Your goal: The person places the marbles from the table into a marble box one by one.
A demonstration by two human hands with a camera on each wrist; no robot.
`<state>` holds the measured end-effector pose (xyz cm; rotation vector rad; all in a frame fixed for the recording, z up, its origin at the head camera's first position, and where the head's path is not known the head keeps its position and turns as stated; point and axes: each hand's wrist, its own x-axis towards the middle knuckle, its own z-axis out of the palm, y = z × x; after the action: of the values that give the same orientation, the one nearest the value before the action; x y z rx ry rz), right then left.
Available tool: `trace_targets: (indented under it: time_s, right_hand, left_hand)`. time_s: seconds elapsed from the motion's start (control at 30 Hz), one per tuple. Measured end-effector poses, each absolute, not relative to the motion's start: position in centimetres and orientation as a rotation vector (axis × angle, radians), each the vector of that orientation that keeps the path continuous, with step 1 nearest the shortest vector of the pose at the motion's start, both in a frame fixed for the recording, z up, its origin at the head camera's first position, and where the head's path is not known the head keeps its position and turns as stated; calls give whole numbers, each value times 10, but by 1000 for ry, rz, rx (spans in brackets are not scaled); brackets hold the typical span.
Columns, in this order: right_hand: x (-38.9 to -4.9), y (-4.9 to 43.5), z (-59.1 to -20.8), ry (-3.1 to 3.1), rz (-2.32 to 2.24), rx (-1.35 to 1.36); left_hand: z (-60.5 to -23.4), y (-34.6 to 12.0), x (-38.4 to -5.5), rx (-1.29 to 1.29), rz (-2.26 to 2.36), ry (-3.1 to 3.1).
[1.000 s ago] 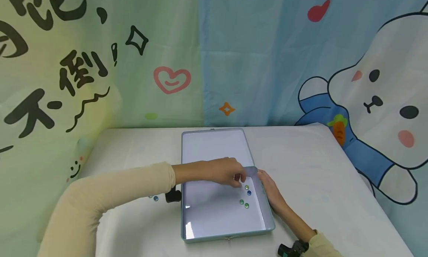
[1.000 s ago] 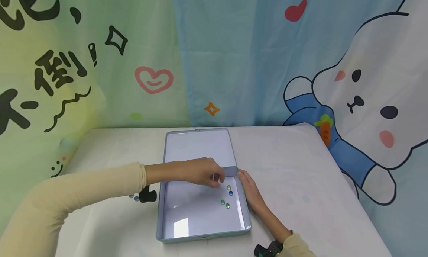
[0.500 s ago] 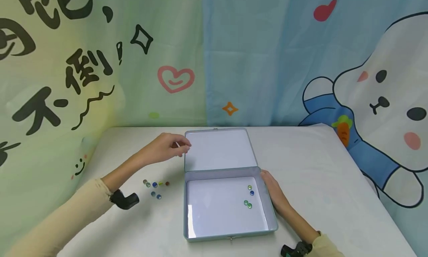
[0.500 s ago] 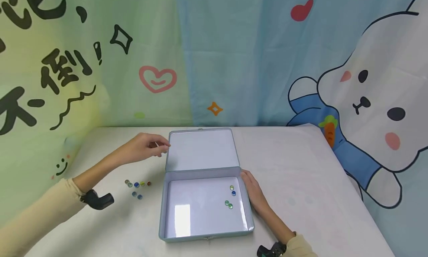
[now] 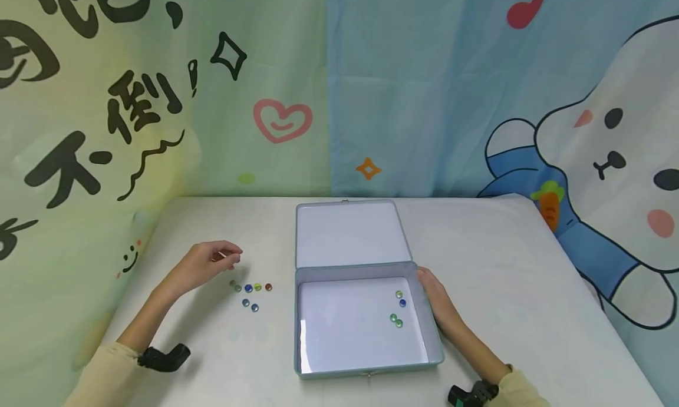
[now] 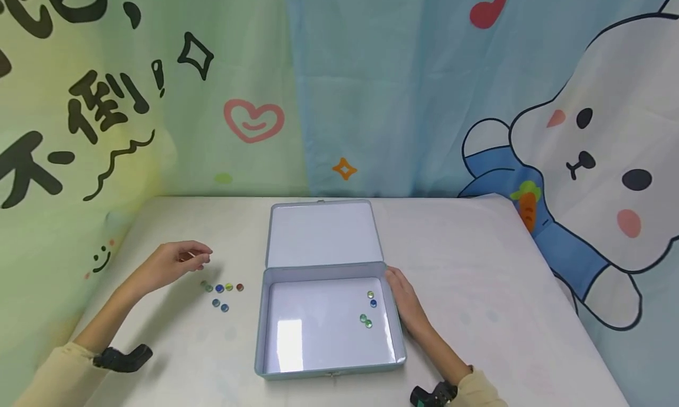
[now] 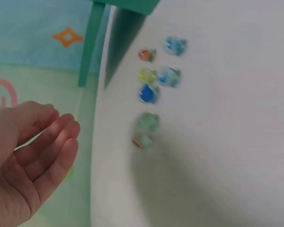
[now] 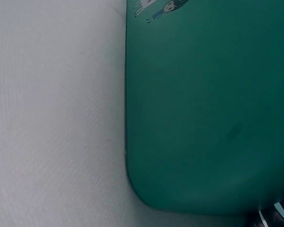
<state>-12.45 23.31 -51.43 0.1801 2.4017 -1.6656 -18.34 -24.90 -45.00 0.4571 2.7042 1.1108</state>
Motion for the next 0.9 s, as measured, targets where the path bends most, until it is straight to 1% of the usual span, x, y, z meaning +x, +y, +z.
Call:
trace_targets:
  time_s: [0.27,0.5,0.7,0.9]
  right_hand:
    - [-125,233,-515,2394,-1684,189]
    - [-125,233,-514,2395,-1684,194]
    - [-125,233,-515,2394,-1678,200]
    - [-125,233,-514,2386,-1684,203]
  left_hand:
    - [-479,-266,-165,387,1047,2815]
    - [-498,-266,-156,521,960,2870]
    - [-498,-262,-154,597,871,2914]
    - [-494,-257,-155,545,787,2935]
